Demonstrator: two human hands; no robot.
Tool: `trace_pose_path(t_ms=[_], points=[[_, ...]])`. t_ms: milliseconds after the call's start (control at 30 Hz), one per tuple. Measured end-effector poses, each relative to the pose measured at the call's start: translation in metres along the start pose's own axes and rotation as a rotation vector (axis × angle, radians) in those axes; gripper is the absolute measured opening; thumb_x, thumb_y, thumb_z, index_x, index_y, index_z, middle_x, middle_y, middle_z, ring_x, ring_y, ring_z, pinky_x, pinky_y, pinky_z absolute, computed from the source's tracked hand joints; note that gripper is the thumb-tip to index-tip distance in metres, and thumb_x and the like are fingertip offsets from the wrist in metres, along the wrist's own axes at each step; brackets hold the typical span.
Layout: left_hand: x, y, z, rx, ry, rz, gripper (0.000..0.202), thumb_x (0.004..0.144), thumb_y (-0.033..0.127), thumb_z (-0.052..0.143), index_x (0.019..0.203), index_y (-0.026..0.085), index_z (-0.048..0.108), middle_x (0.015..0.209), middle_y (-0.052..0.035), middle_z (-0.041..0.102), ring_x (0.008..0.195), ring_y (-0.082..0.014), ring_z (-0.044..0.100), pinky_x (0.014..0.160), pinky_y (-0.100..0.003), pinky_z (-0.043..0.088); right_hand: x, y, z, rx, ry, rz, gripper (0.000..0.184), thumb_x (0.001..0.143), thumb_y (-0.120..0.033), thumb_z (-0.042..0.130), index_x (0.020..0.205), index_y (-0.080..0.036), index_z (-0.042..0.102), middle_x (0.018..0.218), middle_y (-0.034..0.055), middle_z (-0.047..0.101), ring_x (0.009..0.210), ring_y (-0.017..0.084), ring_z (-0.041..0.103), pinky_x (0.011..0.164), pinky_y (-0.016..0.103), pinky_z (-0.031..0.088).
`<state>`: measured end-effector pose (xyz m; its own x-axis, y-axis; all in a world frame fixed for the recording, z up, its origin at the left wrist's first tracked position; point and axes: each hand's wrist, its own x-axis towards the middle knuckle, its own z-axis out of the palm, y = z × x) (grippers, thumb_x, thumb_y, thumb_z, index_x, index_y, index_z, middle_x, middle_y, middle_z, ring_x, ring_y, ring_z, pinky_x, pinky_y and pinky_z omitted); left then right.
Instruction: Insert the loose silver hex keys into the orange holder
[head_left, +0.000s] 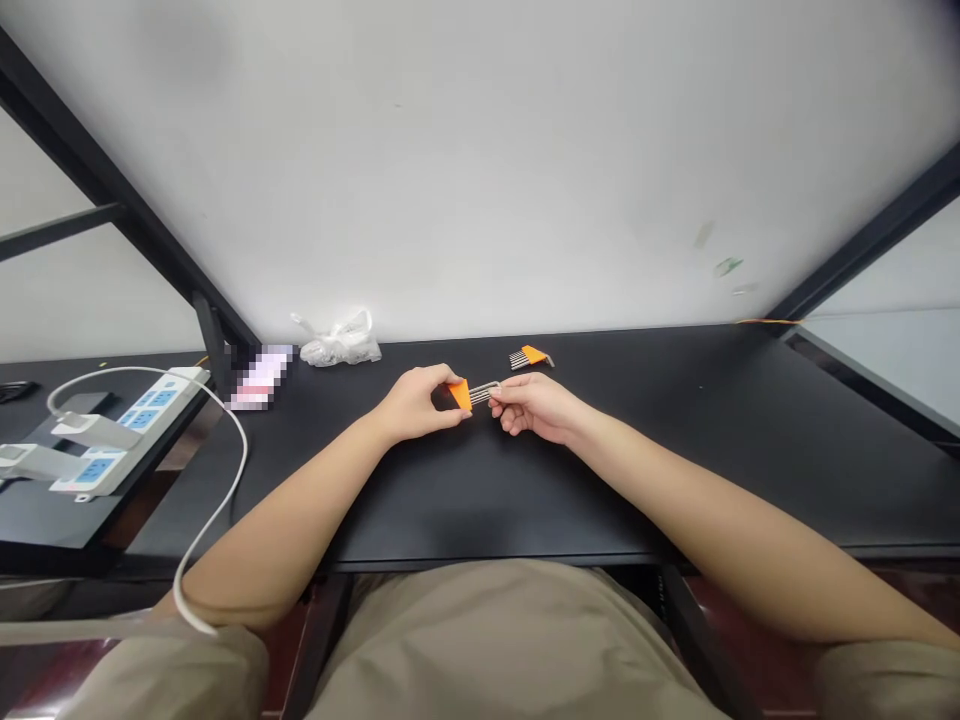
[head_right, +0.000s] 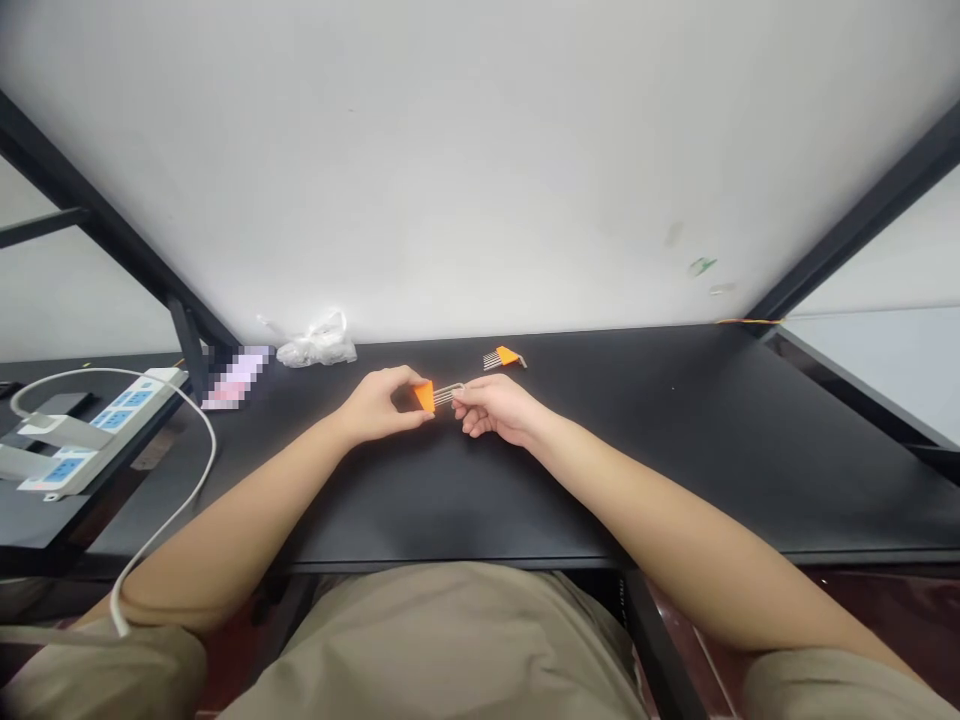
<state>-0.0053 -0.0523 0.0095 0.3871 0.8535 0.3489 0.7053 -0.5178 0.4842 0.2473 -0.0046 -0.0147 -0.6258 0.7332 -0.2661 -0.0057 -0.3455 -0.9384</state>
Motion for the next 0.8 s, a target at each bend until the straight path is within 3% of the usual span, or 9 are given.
trace_pose_path(t_ms=[233, 333, 500, 733, 800], points=[[-0.001, 0.007, 0.006, 0.003, -0.014, -0.036, 0.046, 0.077, 0.045, 0.077, 0.115, 0.023, 0.064, 0.112, -0.0039, 0.073, 0.099, -0.0233, 0.070, 0.090, -0.037, 0.056, -0.002, -0.003, -0.005, 0.013, -0.060, 0.007, 0.020, 0.085, -0.030, 0.076, 0.083, -0.011, 0.070, 0.074, 0.0062, 0.071, 0.054, 0.012, 0.066, 0.050, 0.021, 0.057], [-0.001, 0.009, 0.013, 0.035, 0.007, -0.047, 0.056, 0.077, 0.049, 0.077, 0.124, 0.022, 0.064, 0.124, -0.0060, 0.071, 0.110, -0.0257, 0.069, 0.099, -0.039, 0.053, -0.003, -0.003, -0.004, -0.016, -0.050, -0.011, 0.023, 0.086, -0.032, 0.075, 0.082, -0.011, 0.070, 0.073, 0.0063, 0.070, 0.053, 0.011, 0.065, 0.049, 0.021, 0.056], [0.000, 0.008, 0.019, 0.025, 0.038, -0.071, 0.051, 0.081, 0.047, 0.075, 0.125, 0.022, 0.067, 0.125, -0.0038, 0.072, 0.113, -0.0246, 0.069, 0.103, -0.039, 0.052, 0.000, -0.001, 0.000, -0.038, 0.009, -0.024, 0.023, 0.086, -0.033, 0.075, 0.081, -0.011, 0.069, 0.069, 0.0059, 0.069, 0.051, 0.012, 0.064, 0.047, 0.022, 0.056], [-0.003, -0.008, 0.005, 0.011, 0.085, -0.178, 0.050, 0.077, 0.047, 0.078, 0.121, 0.023, 0.071, 0.118, -0.0035, 0.075, 0.106, -0.0247, 0.071, 0.100, -0.039, 0.055, 0.002, -0.007, -0.021, 0.080, 0.145, -0.021, 0.018, 0.089, -0.028, 0.071, 0.080, -0.014, 0.066, 0.067, 0.0045, 0.068, 0.053, 0.011, 0.064, 0.049, 0.020, 0.056], [-0.003, -0.012, 0.000, -0.002, 0.128, -0.217, 0.049, 0.078, 0.048, 0.077, 0.119, 0.023, 0.071, 0.114, -0.0031, 0.076, 0.103, -0.0238, 0.071, 0.098, -0.038, 0.056, 0.000, -0.008, -0.026, 0.024, 0.141, 0.000, 0.018, 0.088, -0.029, 0.072, 0.079, -0.014, 0.066, 0.068, 0.0049, 0.069, 0.053, 0.011, 0.064, 0.048, 0.020, 0.055]])
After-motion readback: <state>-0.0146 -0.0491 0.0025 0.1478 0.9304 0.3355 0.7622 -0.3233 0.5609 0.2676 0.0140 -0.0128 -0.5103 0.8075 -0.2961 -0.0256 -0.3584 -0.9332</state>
